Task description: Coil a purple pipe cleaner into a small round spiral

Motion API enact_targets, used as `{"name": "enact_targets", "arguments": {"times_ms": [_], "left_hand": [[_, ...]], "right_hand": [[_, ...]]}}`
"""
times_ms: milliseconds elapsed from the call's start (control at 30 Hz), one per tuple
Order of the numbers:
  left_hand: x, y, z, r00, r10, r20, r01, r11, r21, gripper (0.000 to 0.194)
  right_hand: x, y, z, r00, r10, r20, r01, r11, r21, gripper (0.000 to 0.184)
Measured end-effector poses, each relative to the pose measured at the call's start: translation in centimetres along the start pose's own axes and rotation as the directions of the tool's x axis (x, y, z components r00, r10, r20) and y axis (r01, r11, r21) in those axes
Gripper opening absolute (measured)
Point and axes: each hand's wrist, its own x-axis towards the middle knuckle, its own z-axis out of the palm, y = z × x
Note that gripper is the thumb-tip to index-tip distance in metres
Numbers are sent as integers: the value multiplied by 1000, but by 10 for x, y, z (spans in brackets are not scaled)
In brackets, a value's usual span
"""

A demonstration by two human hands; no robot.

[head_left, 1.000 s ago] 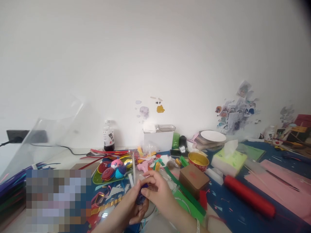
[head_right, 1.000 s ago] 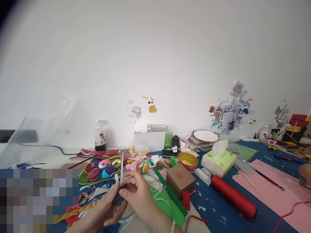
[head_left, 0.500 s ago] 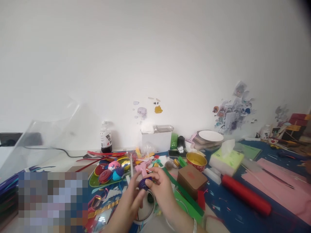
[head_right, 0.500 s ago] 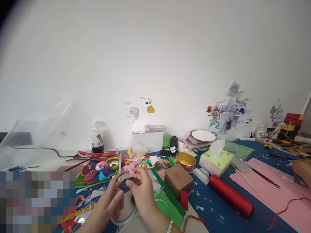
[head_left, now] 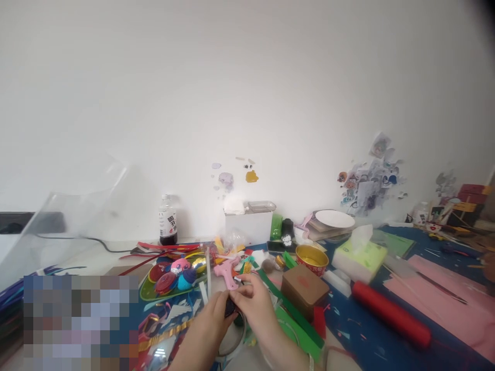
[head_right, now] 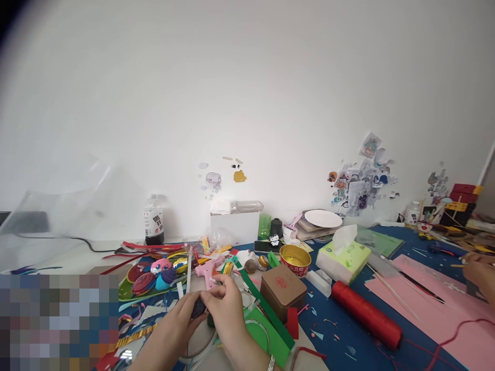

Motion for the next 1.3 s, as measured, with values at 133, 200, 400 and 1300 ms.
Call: {"name": "enact_targets", "arguments": {"times_ms": [133,200,400,1300], "left_hand": [[5,12,-18,966,-214,145,251,910,-330,27],[7,18,-24,927,-281,247,369,797,-479,32],[11,26,-29,833,-287,473,552,384,-741,55],[17,33,-50,857,-194,477,515,295,-805,45]], "right_hand": [[3,-9,-8,988,-150,47,156,973,-169,32],[4,-12,-10,977,-205,54,212,949,-232,31],[7,-14,-13,967,-251,39,251,925,-283,31],[7,-33,-30,951,-189,244,225,966,-128,15]]}}
